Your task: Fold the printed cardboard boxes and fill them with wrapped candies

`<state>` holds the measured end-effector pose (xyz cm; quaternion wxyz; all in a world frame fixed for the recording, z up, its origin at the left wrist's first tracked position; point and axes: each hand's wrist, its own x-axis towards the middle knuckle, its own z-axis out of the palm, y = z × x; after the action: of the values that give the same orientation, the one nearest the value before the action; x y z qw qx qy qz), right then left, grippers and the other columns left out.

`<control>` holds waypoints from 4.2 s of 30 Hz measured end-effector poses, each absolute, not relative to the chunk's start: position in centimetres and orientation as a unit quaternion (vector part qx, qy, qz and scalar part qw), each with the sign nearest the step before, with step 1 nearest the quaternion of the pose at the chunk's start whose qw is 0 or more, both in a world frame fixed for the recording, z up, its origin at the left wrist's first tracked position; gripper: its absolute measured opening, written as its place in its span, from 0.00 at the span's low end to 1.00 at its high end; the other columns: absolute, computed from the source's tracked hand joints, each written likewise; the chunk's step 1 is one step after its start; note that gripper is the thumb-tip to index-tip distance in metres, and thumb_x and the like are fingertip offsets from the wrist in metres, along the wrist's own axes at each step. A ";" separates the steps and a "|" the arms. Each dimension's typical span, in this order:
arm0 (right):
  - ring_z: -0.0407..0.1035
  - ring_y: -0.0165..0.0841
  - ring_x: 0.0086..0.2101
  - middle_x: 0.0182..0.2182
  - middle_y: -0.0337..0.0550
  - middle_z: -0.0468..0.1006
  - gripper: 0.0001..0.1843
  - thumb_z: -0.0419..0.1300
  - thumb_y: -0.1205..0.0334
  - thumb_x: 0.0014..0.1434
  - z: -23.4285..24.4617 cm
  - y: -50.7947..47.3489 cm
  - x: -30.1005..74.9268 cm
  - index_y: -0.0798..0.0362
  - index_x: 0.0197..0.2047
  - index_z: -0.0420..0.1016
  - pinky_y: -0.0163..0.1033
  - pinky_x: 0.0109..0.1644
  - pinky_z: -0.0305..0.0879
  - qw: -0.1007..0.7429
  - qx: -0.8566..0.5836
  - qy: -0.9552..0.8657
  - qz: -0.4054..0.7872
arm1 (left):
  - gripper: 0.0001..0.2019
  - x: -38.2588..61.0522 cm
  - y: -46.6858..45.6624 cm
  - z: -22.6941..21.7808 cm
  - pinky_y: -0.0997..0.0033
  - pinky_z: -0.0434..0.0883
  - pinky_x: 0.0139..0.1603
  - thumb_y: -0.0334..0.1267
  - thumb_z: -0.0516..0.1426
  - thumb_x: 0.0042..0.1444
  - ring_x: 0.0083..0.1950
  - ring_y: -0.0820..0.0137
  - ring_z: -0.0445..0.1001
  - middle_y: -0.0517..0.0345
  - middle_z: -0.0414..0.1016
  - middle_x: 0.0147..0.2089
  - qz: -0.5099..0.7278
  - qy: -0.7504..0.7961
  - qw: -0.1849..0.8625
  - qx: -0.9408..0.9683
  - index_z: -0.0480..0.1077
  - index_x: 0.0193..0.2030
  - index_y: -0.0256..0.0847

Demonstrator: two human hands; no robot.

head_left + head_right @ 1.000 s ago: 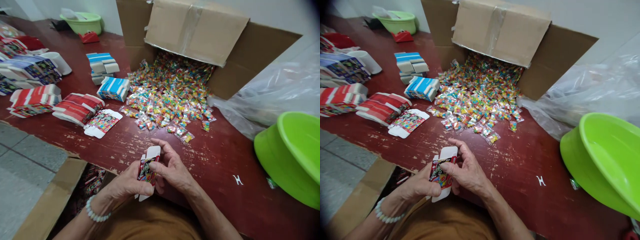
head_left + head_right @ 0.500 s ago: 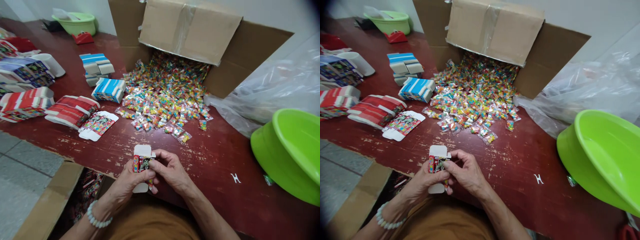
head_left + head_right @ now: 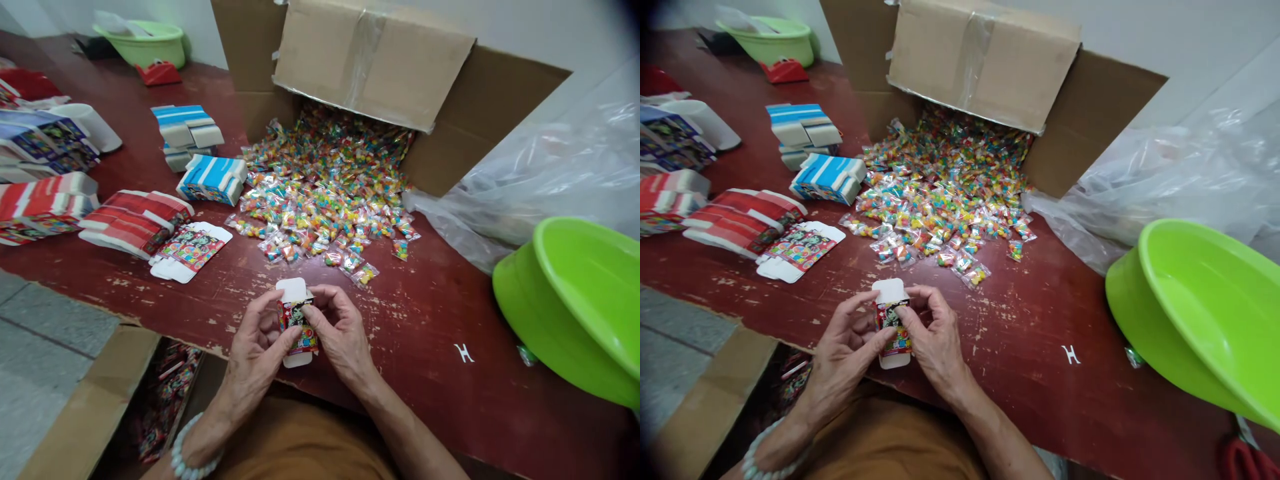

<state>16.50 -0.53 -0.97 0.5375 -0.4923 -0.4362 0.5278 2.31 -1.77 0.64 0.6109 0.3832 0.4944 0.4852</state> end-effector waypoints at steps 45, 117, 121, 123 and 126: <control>0.74 0.34 0.46 0.48 0.42 0.80 0.07 0.59 0.61 0.67 2.0 1.5 19.3 0.47 0.42 0.79 0.45 0.54 0.70 0.380 -0.374 -0.684 0.498 | 0.39 2.6 -0.6 0.8 0.74 0.69 0.19 0.68 0.52 0.58 0.17 0.70 0.72 0.61 0.76 0.24 0.350 0.490 0.747 0.284 0.62 0.69 0.46; 0.75 0.32 0.28 0.32 0.44 0.85 0.06 0.66 0.61 0.56 1.1 0.9 18.1 0.54 0.35 0.82 0.37 0.35 0.72 0.420 -0.513 -0.485 0.571 | 0.23 2.3 -0.1 0.7 0.72 0.76 0.24 0.53 0.54 0.65 0.25 0.67 0.77 0.50 0.81 0.29 0.350 0.498 0.767 0.199 0.78 0.49 0.34; 0.74 0.32 0.34 0.34 0.43 0.83 0.06 0.62 0.68 0.59 1.4 0.7 18.6 0.52 0.36 0.82 0.37 0.39 0.70 0.430 -0.470 -0.650 0.414 | 0.17 2.4 0.0 1.3 0.70 0.76 0.20 0.49 0.59 0.60 0.21 0.68 0.73 0.53 0.78 0.24 0.341 0.514 0.769 0.167 0.79 0.39 0.34; 0.74 0.32 0.36 0.35 0.43 0.81 0.06 0.61 0.69 0.61 1.7 0.5 18.8 0.52 0.36 0.80 0.38 0.42 0.70 0.438 -0.437 -0.689 0.378 | 0.12 2.5 0.1 1.8 0.69 0.75 0.18 0.44 0.61 0.57 0.21 0.68 0.73 0.55 0.77 0.23 0.357 0.524 0.760 0.145 0.78 0.35 0.35; 0.74 0.34 0.42 0.39 0.45 0.80 0.05 0.60 0.67 0.63 1.8 0.0 18.6 0.52 0.40 0.78 0.41 0.47 0.71 0.445 -0.413 -0.716 0.346 | 0.08 2.5 0.3 2.0 0.68 0.75 0.16 0.39 0.63 0.51 0.22 0.67 0.73 0.58 0.78 0.25 0.392 0.520 0.748 0.126 0.77 0.34 0.38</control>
<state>18.58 -0.02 1.82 0.4449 -0.4128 -0.7156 0.3459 2.51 0.26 2.00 0.7484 0.1261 0.5200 0.3918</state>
